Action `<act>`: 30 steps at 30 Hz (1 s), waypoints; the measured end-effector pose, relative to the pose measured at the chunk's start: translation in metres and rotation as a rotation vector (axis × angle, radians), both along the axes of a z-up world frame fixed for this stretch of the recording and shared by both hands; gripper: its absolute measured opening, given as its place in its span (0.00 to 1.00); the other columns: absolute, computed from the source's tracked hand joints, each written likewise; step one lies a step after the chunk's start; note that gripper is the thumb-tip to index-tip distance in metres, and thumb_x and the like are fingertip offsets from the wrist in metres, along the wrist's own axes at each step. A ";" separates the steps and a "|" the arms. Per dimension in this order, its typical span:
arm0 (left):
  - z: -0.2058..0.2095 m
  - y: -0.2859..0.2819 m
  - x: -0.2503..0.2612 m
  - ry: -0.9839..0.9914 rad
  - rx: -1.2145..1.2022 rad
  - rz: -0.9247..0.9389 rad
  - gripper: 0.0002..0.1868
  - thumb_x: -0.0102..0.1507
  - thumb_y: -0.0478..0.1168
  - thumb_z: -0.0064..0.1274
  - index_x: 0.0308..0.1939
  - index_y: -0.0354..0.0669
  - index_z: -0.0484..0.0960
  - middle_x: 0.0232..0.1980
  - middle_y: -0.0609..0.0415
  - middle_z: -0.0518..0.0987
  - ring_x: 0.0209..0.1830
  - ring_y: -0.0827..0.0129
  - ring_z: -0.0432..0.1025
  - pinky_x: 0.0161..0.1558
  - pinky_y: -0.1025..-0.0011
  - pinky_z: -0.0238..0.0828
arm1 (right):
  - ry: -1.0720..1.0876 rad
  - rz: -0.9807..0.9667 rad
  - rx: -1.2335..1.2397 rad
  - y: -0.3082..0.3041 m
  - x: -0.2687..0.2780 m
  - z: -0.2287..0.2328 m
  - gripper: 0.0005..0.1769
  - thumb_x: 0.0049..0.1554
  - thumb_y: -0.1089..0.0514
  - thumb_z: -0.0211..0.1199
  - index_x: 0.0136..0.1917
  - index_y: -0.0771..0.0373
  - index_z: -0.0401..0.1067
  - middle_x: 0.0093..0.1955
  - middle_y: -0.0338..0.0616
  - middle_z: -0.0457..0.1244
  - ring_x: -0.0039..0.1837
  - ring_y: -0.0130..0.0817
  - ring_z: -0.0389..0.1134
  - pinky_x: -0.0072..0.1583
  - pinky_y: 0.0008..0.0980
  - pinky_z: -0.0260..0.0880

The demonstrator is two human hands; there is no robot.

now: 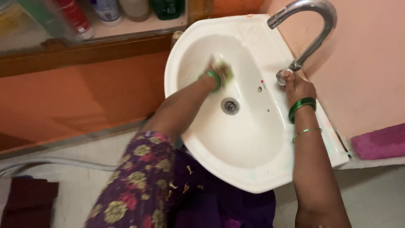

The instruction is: The person scrubs a white bathroom sink with a green sponge, rinses the sponge and their hands under running water, and continues scrubbing the basin and faucet area. The sink is cleaned thoroughly with repeated scrubbing and rinsing actions.

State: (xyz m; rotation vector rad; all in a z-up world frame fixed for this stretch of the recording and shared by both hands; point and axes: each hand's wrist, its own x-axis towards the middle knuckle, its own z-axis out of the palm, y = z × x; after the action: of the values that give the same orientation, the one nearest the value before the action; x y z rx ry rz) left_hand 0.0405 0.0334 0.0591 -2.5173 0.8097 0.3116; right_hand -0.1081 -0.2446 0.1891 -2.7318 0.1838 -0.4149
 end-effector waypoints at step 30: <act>0.064 0.051 -0.037 -0.118 0.124 0.515 0.47 0.67 0.54 0.45 0.82 0.36 0.42 0.85 0.42 0.37 0.84 0.48 0.31 0.75 0.40 0.22 | 0.045 -0.048 -0.001 0.004 -0.002 0.006 0.42 0.64 0.19 0.35 0.60 0.48 0.78 0.49 0.58 0.69 0.55 0.62 0.68 0.58 0.55 0.68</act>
State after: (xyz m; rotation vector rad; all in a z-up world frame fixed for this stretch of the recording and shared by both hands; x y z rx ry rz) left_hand 0.0032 0.0849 0.1234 -2.5620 0.0821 0.3620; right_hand -0.1100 -0.2408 0.1952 -2.7441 0.2615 -0.3675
